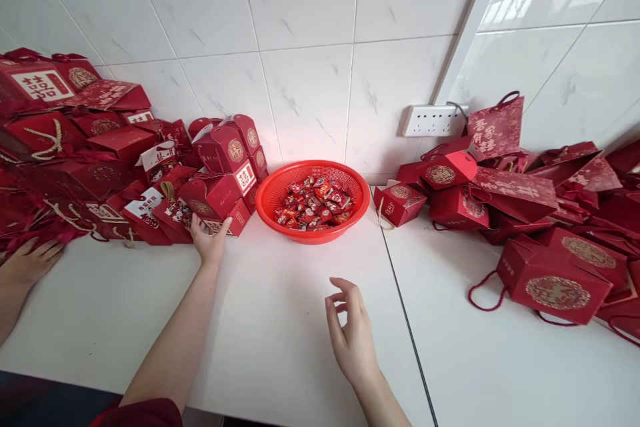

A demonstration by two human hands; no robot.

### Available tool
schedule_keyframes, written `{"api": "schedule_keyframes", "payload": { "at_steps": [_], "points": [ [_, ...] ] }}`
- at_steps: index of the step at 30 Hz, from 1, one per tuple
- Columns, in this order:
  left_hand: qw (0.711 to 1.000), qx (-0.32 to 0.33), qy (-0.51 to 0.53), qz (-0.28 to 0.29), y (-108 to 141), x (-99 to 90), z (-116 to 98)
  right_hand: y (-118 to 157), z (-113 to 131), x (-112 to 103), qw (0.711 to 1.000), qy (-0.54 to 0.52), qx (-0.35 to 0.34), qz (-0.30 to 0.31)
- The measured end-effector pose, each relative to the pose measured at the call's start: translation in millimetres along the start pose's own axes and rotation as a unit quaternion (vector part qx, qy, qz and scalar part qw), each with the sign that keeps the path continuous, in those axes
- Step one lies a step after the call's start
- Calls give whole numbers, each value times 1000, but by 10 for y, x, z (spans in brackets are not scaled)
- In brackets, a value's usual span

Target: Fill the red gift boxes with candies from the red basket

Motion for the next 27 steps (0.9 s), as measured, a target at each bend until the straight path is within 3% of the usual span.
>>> {"api": "schedule_keyframes", "payload": {
  "at_steps": [8,18,27],
  "points": [
    [999,13,-25,-23,11,-8,-47,5,-8,45,1000,5,14,26],
    [996,78,-44,-25,-41,-53,-231,-11,-28,56,1000,10,14,22],
    [998,44,-33,-4,-67,18,-55,-12,-24,65,999,7,13,28]
  ]
}}
Point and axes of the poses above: each hand's wrist, its own y-axis away from the middle knuckle, its own x-axis out of the palm, z = x × y, the point moved 7 cm from there along -y, towards the middle knuckle, and after that the axes turned 5 degrees about x, right-handed, at the moved point
